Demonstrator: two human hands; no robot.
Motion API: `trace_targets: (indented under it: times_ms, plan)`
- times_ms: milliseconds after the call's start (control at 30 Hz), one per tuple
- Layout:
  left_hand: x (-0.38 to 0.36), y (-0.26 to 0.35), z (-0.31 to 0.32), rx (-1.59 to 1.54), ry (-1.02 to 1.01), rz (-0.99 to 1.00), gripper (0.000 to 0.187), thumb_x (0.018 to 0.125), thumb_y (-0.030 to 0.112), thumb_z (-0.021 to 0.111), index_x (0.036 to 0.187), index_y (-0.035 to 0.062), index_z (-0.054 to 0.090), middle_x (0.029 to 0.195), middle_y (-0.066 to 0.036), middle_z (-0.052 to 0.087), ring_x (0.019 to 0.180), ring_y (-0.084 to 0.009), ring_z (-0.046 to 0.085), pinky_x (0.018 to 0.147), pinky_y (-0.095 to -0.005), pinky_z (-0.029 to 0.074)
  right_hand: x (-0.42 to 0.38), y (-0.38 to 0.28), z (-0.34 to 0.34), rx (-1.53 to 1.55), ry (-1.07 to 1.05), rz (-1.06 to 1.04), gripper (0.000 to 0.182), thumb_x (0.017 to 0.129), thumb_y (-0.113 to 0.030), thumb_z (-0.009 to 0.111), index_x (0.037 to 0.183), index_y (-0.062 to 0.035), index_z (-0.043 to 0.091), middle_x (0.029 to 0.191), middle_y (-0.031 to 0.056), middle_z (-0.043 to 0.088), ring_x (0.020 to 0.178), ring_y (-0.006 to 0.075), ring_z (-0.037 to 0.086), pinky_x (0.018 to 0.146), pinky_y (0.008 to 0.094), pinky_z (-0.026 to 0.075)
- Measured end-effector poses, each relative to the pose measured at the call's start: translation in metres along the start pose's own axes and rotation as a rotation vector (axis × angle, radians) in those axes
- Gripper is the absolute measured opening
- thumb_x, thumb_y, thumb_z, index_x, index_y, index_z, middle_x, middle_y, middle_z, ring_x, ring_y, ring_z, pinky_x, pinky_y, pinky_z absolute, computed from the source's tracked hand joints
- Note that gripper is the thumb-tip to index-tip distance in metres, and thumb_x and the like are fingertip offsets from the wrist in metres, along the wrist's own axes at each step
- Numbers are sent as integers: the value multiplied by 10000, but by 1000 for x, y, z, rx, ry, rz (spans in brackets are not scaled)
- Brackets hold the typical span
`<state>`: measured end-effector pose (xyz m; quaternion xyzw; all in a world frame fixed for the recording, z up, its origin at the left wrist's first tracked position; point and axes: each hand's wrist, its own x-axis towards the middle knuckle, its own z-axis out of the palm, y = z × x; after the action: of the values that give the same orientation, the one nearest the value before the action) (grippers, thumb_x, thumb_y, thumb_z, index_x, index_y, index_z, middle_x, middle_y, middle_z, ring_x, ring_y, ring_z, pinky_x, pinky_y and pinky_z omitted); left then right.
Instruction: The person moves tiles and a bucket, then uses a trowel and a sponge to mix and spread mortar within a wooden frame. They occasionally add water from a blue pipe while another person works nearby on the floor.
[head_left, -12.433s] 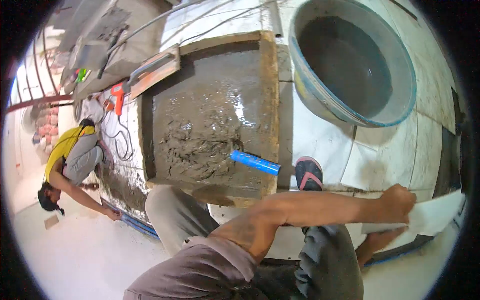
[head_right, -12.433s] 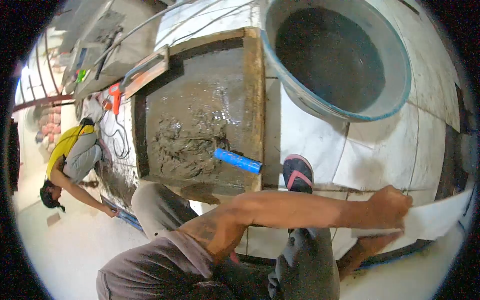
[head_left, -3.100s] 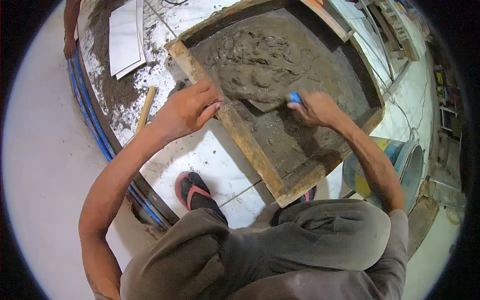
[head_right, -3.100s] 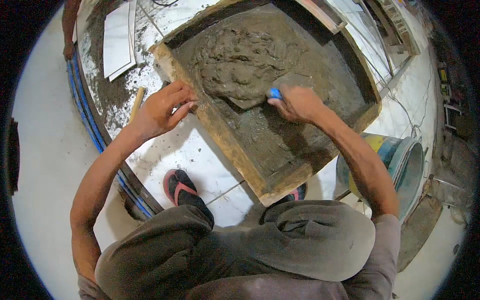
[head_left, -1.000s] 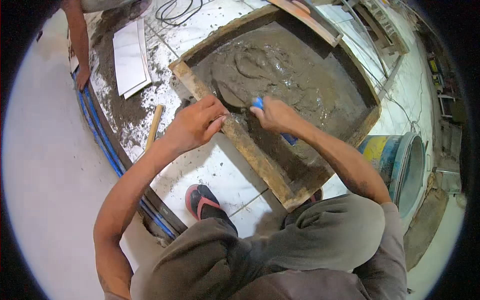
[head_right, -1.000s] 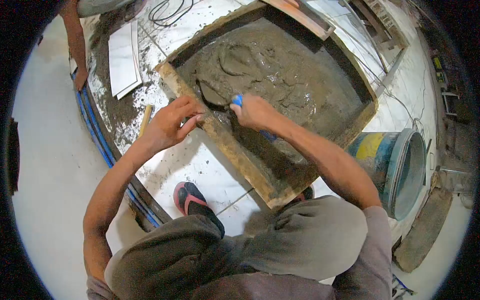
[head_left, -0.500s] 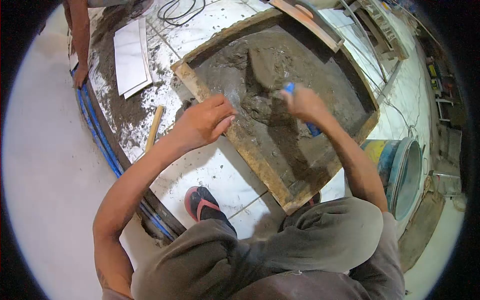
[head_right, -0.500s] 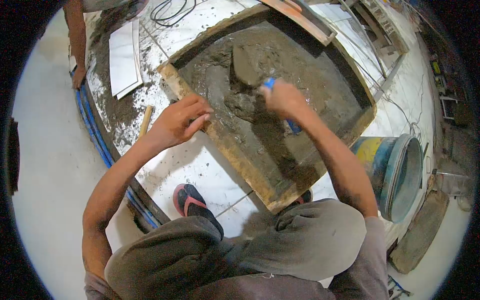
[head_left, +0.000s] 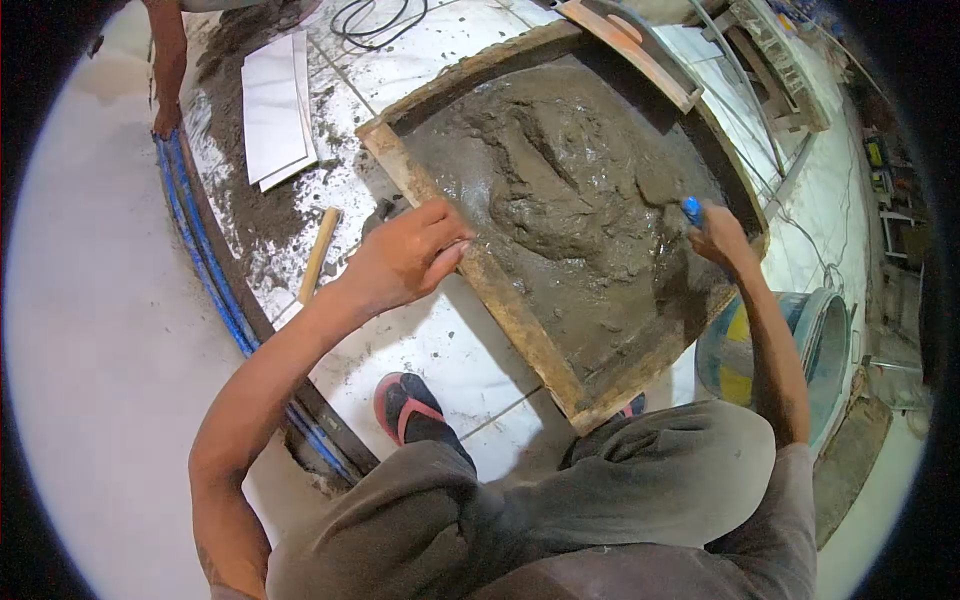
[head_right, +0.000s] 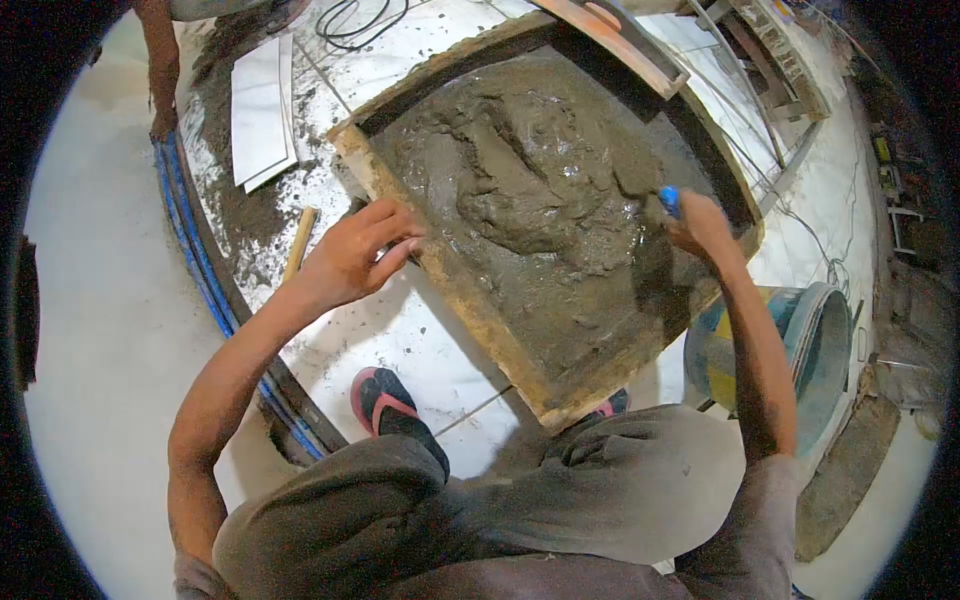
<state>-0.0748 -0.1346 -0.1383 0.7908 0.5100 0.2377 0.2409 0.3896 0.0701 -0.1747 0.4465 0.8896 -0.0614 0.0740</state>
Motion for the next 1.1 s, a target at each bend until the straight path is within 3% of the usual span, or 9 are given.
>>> trace_targets:
  times_ms: [67, 133, 300, 433, 500, 633, 767, 933, 1100]
  plan:
    - [3, 2, 4, -15, -9, 2, 168, 892, 98, 636, 1051, 49, 622, 953, -122, 575, 845, -297, 624, 712, -371, 520, 33, -18, 39, 145, -9, 63, 304, 776, -206, 690, 974, -28, 545, 903, 244, 620, 882, 449, 607, 754, 520, 480]
    - [11, 5, 7, -25, -21, 17, 167, 892, 94, 634, 1052, 50, 622, 960, -120, 579, 856, -296, 629, 720, -367, 528, 58, -62, 32, 178, 122, -180, 272, 786, -140, 670, 968, -11, 516, 865, 260, 598, 850, 462, 593, 740, 509, 474]
    - [23, 19, 12, -39, -22, 60, 164, 891, 86, 627, 1051, 53, 621, 987, -111, 586, 890, -291, 638, 751, -356, 539, 65, -138, -28, 16, -83, -56, 320, 795, -155, 671, 1045, -33, 513, 967, 224, 605, 903, 433, 619, 773, 507, 509]
    - [11, 14, 9, -57, -19, 17, 173, 883, 83, 634, 1053, 55, 621, 1001, -108, 586, 892, -289, 634, 751, -363, 535, 37, -112, -68, -140, 87, -46, 338, 819, -135, 655, 1073, -29, 458, 1006, 226, 596, 831, 422, 636, 704, 504, 530]
    - [7, 9, 8, -64, -33, -23, 176, 880, 83, 638, 1052, 54, 620, 1005, -109, 585, 895, -289, 631, 751, -368, 533, 48, -92, -78, -205, 152, 7, 304, 795, -100, 630, 1040, -4, 479, 893, 239, 626, 791, 409, 662, 653, 479, 550]
    - [10, 11, 6, -38, -15, 24, 168, 880, 93, 645, 1040, 49, 621, 996, -115, 585, 892, -293, 626, 751, -377, 531, 109, -41, -35, -165, 38, 106, 232, 806, -83, 596, 988, 20, 495, 843, 247, 630, 804, 439, 651, 687, 520, 532]
    - [5, 17, 4, -34, -15, 5, 170, 882, 98, 648, 1042, 43, 624, 999, -117, 589, 895, -301, 626, 760, -384, 530, 130, -70, 8, -56, 98, -84, 213, 817, -86, 580, 982, 23, 502, 867, 246, 631, 814, 442, 646, 699, 522, 525]
    - [-1, 8, 4, -36, -19, 0, 181, 886, 89, 641, 1059, 36, 623, 1013, -130, 595, 902, -312, 625, 768, -386, 527, 82, -124, -31, -172, -74, -187, 271, 820, -91, 597, 1044, 6, 477, 891, 247, 627, 816, 435, 642, 700, 515, 524]
    - [-7, -5, 9, -81, 24, -23, 176, 889, 81, 635, 1058, 31, 625, 1014, -140, 602, 904, -320, 629, 760, -379, 524, 2, -95, -56, 11, -70, 101, 292, 859, -172, 615, 1027, 14, 465, 915, 291, 621, 888, 471, 618, 752, 530, 489]
